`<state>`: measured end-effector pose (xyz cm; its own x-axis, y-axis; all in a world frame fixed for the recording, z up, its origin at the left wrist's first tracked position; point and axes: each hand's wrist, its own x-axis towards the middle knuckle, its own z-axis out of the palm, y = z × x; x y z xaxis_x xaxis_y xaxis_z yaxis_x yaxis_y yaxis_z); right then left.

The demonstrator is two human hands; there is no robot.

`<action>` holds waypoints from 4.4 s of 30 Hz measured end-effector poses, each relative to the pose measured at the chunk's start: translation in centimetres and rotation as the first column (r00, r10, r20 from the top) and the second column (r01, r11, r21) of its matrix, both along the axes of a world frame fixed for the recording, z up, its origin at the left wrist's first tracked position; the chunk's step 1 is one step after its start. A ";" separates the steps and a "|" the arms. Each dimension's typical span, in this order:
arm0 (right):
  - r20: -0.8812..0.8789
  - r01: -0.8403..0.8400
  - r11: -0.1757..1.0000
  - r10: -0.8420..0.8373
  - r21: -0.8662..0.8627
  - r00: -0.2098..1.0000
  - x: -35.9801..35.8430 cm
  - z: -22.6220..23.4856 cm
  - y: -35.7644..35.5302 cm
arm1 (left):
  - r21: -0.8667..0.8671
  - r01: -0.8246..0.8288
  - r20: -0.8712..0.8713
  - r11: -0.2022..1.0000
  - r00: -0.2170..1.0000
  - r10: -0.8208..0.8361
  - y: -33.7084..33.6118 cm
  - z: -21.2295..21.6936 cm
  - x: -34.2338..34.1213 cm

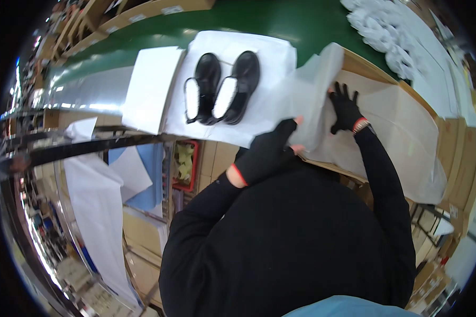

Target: The person places pairs of black shoes into cardboard boxes on a conveyor belt. They line the boxes with white tissue paper, insert the shoes, and add crumpled white paper fillers for support. The person then folds the tissue paper over the shoes and closes the boxes, repeating this process for multiple pairs.

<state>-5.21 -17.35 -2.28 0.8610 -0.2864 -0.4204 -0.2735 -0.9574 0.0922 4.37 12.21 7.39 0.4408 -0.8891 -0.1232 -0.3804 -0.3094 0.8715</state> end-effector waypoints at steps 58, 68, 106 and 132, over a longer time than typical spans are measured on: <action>-0.538 -0.277 -0.554 -0.831 0.785 0.139 -5.8 -0.7 -0.9 | -0.074 0.073 0.040 0.995 0.997 -0.071 -6.4 -5.6 -1.4; -0.669 0.017 -0.764 -0.553 0.645 0.497 -2.9 -4.6 -2.8 | -0.111 0.082 0.145 0.990 0.987 -0.065 -6.2 -5.6 -2.3; 0.071 0.225 0.960 -0.216 -0.165 0.974 -7.6 -3.0 -10.5 | 0.306 0.265 0.609 0.914 0.684 -0.402 -22.6 -4.7 -4.8; 0.815 0.253 0.961 -0.232 0.109 0.531 -11.3 6.8 -18.5 | -0.341 -0.047 0.552 0.939 0.798 0.240 -9.1 -5.4 2.6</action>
<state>-16.53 -35.81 4.52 0.7248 -0.5373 0.4313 -0.4616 -0.8434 -0.2750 6.93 3.08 2.01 0.4673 -0.7594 0.4528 -0.8126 -0.1672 0.5583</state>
